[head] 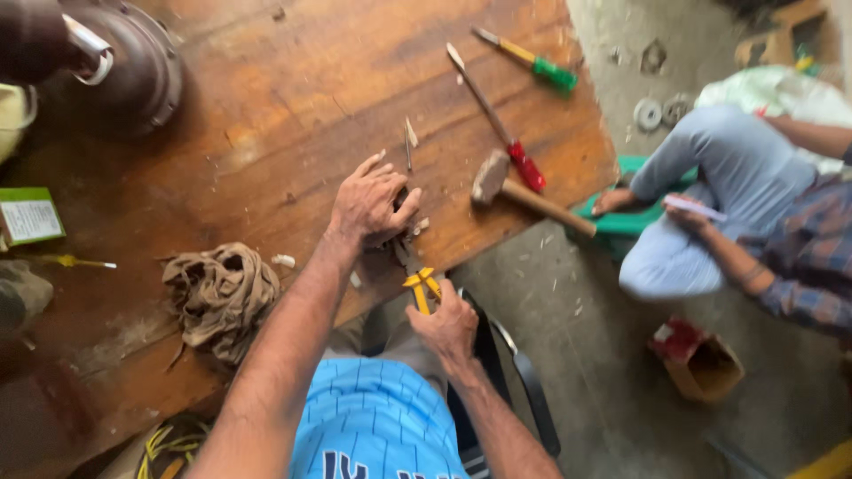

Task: The person holds a small motor stator with red windings on a wooden workbench and uses pliers to pull and cut pieces of wire and insulation out of it, working around the housing a piece at a time and setting extracted fragments on the bench.

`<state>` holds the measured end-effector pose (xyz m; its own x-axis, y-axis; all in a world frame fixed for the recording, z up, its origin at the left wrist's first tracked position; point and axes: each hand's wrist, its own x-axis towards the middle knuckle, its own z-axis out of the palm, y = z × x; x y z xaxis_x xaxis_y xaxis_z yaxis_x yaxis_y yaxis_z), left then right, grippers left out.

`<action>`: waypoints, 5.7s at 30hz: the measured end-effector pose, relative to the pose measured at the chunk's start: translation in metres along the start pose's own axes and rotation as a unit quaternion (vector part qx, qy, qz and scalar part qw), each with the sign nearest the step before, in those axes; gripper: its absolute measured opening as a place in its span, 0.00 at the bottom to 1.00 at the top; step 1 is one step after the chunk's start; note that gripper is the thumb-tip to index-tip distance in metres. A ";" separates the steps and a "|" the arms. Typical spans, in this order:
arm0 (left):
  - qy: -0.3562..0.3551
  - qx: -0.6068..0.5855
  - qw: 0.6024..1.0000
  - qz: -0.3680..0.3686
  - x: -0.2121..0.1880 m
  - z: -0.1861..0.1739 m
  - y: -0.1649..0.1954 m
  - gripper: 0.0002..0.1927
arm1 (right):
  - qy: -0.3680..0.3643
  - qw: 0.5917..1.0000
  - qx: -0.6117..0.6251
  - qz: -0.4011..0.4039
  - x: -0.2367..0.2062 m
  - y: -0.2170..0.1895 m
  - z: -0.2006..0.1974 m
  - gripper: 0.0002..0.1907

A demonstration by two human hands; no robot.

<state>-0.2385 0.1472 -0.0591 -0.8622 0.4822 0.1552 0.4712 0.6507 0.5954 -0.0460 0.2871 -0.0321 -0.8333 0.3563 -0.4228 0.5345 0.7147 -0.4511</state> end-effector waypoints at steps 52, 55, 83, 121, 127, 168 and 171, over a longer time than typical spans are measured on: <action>-0.114 0.031 0.984 0.131 -0.009 -0.005 0.034 0.36 | 0.087 0.987 0.124 -0.045 -0.015 0.041 -0.012 0.30; -0.168 0.080 0.971 0.148 -0.013 -0.009 0.031 0.44 | 0.038 0.990 0.127 -0.055 -0.013 0.041 -0.014 0.30; -0.169 0.013 0.984 -0.063 0.004 -0.029 0.069 0.18 | 0.026 0.988 0.057 -0.144 -0.016 0.058 -0.005 0.38; -0.072 -0.049 0.927 -0.365 -0.062 0.044 0.079 0.11 | -0.233 0.914 0.327 0.050 -0.008 0.102 -0.051 0.09; 0.045 -0.101 0.982 -0.151 -0.094 0.029 0.071 0.15 | -0.336 0.859 0.376 0.086 -0.003 0.078 -0.063 0.10; 0.000 0.028 0.988 -0.154 -0.091 -0.009 0.089 0.15 | -0.447 0.756 0.402 0.258 0.036 0.063 -0.030 0.17; 0.049 -0.008 0.988 -0.145 -0.072 -0.024 0.076 0.16 | -0.392 0.815 0.380 0.192 0.033 0.066 -0.011 0.16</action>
<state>-0.1449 0.1479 -0.0057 -0.9746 0.2177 0.0515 0.1998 0.7436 0.6381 -0.0397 0.3527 -0.0670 -0.3963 -0.2424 -0.8856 0.9164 -0.0454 -0.3976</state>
